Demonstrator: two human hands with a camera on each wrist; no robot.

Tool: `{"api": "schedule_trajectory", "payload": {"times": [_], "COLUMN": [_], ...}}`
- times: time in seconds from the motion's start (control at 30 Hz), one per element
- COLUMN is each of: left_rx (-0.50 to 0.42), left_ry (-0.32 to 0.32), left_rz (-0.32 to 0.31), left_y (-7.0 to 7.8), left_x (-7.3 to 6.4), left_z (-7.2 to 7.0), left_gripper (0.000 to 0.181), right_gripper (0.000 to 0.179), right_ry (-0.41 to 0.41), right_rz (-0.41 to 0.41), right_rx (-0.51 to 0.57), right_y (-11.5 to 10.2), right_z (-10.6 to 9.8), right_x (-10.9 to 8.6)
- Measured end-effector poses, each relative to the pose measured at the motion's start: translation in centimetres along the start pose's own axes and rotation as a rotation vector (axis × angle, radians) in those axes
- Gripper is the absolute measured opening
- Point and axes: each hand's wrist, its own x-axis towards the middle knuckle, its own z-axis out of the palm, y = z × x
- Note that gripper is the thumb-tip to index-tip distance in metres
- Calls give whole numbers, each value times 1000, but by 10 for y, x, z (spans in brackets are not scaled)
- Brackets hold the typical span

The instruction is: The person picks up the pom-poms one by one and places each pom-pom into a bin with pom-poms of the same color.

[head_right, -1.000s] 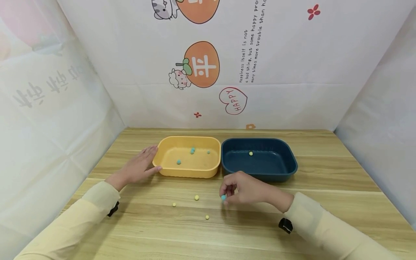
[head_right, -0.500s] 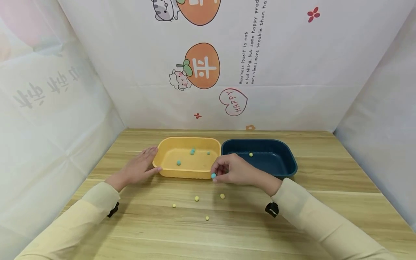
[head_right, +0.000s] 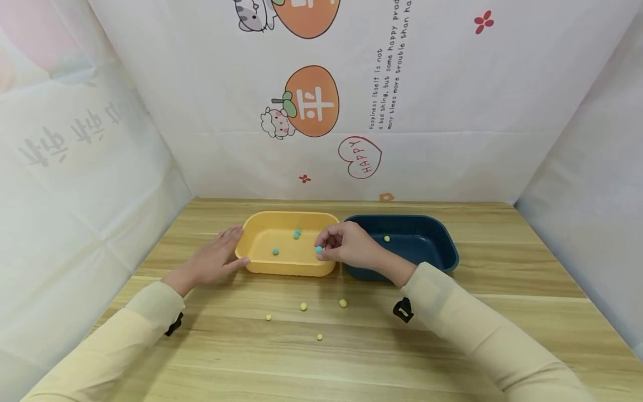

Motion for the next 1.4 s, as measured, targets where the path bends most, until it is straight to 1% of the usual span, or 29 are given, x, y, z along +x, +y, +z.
{"api": "schedule_trajectory", "payload": {"times": [0.13,0.37,0.67,0.9,1.03,1.17,1.4], "left_rx": [6,19,11,3,5,4,-9], "left_ry": [-12,-4,-10,-12,-19,-19,-9], "left_rz": [-8,-10,-12,-16,-19,-16,-15], "left_y": [0,-1,0,2,2,3,2], "left_x": [-1,-2,-1,-1,-1,-2,-1], "left_z": [0,0,1,-1,-2,-2,-1], "left_gripper": [89,89,89,89,89,90,90], "right_gripper": [14,14,13,14,13,13,13], "right_ry": [25,69,111,109,113,131,147], "right_rz": [47,112,167,190,224,256,284], "right_rx": [-14,3,-4,43,65,66,68], "right_y": [0,-1,-5,-2,1,4,8], "right_z": [2,7,20,29,35,40,49], "right_x": [11,31,55,75,86,96,110]}}
